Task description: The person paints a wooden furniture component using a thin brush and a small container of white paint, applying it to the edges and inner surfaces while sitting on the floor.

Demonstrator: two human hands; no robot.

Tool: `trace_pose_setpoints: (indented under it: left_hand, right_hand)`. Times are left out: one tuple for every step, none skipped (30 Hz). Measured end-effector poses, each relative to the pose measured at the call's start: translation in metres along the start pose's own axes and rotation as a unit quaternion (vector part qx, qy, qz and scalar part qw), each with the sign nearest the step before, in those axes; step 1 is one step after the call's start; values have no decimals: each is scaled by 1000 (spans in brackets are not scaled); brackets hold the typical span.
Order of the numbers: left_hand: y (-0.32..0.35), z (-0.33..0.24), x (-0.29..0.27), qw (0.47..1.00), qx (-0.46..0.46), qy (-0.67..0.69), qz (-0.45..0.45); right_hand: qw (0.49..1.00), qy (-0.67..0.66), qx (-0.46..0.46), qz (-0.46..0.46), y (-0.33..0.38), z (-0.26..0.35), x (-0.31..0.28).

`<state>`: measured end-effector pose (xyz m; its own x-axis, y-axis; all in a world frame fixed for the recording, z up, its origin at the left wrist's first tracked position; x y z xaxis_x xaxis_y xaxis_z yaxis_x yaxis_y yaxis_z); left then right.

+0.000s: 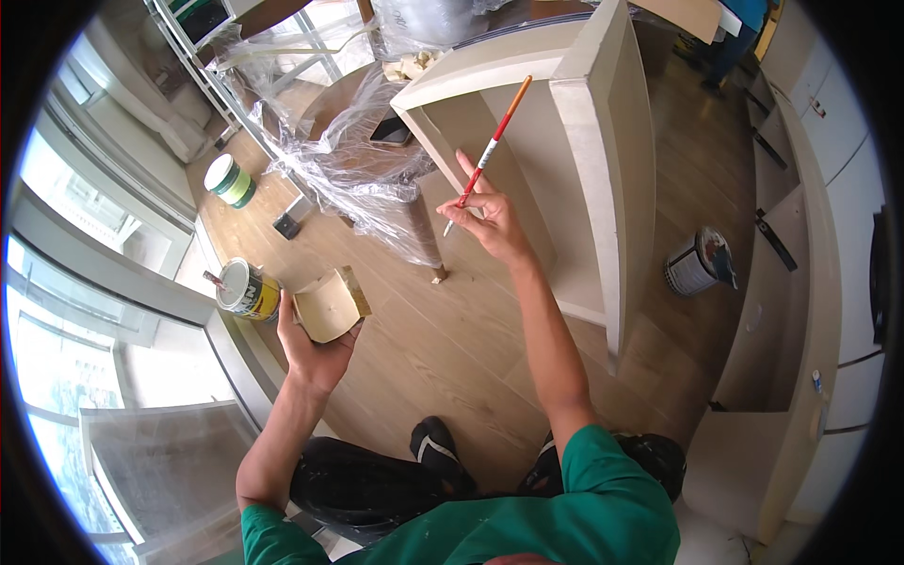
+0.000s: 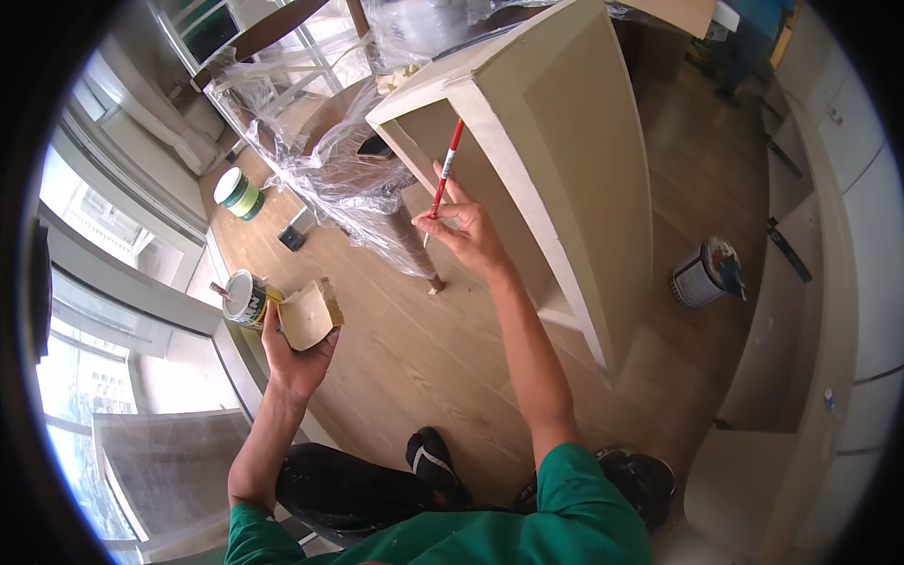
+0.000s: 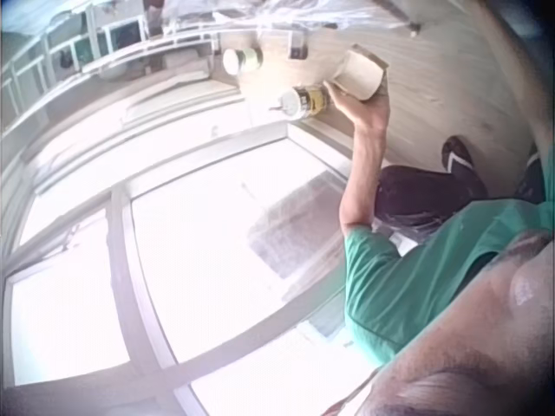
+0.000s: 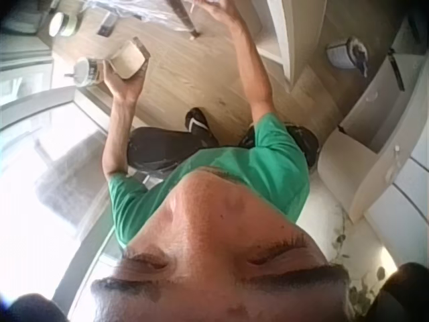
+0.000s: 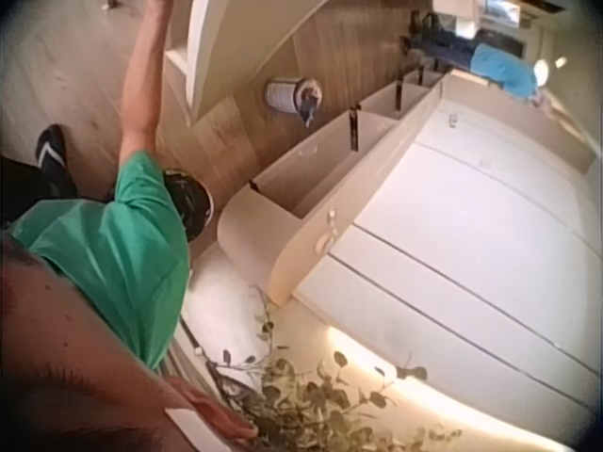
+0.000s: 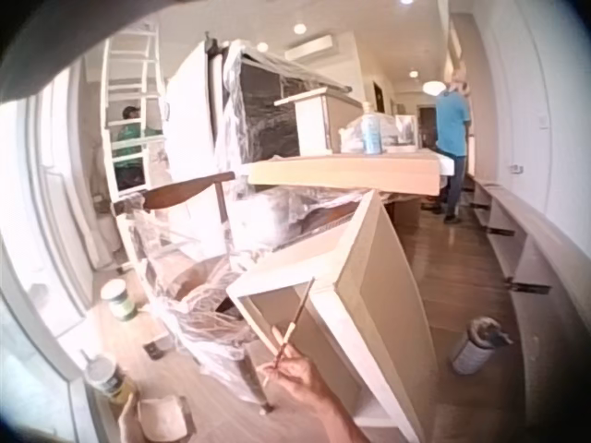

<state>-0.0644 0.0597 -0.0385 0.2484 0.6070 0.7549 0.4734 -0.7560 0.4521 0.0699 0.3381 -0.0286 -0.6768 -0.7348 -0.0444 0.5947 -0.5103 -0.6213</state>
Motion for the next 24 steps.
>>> trace_pose_setpoints:
  left_hand:
    - [0, 1, 0, 1000, -4, 2, 0]
    - [1, 1, 1, 1000, -6, 1, -2]
    - [2, 1, 1, 1000, -7, 2, -3]
    - [2, 1, 1, 1000, -9, 2, -5]
    - [2, 1, 1, 1000, -6, -4, -8]
    - [2, 1, 1, 1000, -4, -10, -12]
    - [1, 1, 1, 1000, -2, -17, -16]
    - [2, 2, 1, 1000, -4, -17, -18]
    - [2, 3, 1, 1000, -7, -18, -19]
    - [3, 3, 2, 1000, -10, -20, -20]
    - [3, 4, 1, 999, -14, -19, -23]
    - [3, 5, 1, 999, -18, -21, -25]
    - [3, 6, 2, 999, -21, -22, -26]
    - [3, 7, 3, 999, -24, -22, -22]
    - [3, 8, 4, 999, -24, -22, -19]
    - [3, 7, 3, 999, -25, -22, -18]
    - [5, 6, 4, 1000, -23, -20, -6]
    - [6, 6, 6, 1000, -24, -17, 7]
    - [7, 4, 7, 999, -23, -13, 19]
    - [9, 2, 7, 1000, -14, -15, 10]
    - [9, 2, 8, 1000, -9, -16, 2]
    - [8, 4, 9, 1000, -7, -17, -4]
    - [7, 6, 12, 1000, -12, -20, 3]
    - [8, 6, 13, 1000, -15, -21, 6]
  right_hand:
    - [1000, -20, 10, -1, -1, -3, 1]
    - [999, -41, 21, -1, -1, -5, 3]
    - [998, -61, 32, -1, 0, -9, 5]
    - [998, -48, 30, 4, 1, -12, 6]
    - [999, -34, 29, 8, 2, -15, 6]
    - [999, -21, 29, 11, 4, -18, 7]
    - [1000, -7, 24, 14, 5, -19, 7]
    - [1000, 7, 20, 16, 7, -21, 8]
    - [1000, 22, 15, 17, 8, -20, 9]
    - [999, 32, 11, 17, 9, -19, 10]
    - [999, 43, 7, 16, 10, -17, 11]
    - [998, 53, 2, 15, 12, -15, 11]
    - [997, 74, -5, 15, 15, -14, 12]
    - [995, 96, -11, 15, 20, -14, 12]
    - [993, 115, -18, 16, 25, -13, 15]
    - [986, 161, -39, 9, 30, -2, 19]
    - [977, 206, -59, 2, 36, 11, 25]
    - [964, 253, -79, -6, 44, 23, 30]
    - [962, 262, -69, -28, 53, 24, 34]
    - [960, 270, -60, -50, 64, 23, 38]
    - [956, 281, -48, -73, 75, 20, 42]
    - [956, 258, -64, -124, 88, 20, 42]
    - [953, 235, -80, -175, 100, 16, 45]
    - [947, 209, -95, -223, 112, 11, 49]
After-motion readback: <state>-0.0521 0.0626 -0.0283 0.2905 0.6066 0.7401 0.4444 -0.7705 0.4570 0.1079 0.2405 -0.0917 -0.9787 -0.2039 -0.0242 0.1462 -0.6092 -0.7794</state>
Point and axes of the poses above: each hand's wrist, its own y-axis away from the middle knuckle, its own x-axis out of the palm, z = x × y, the point moved 9 cm from there along -y, towards the middle knuckle, and after that the axes turned 5 degrees about -x, right-handed, at the moved point
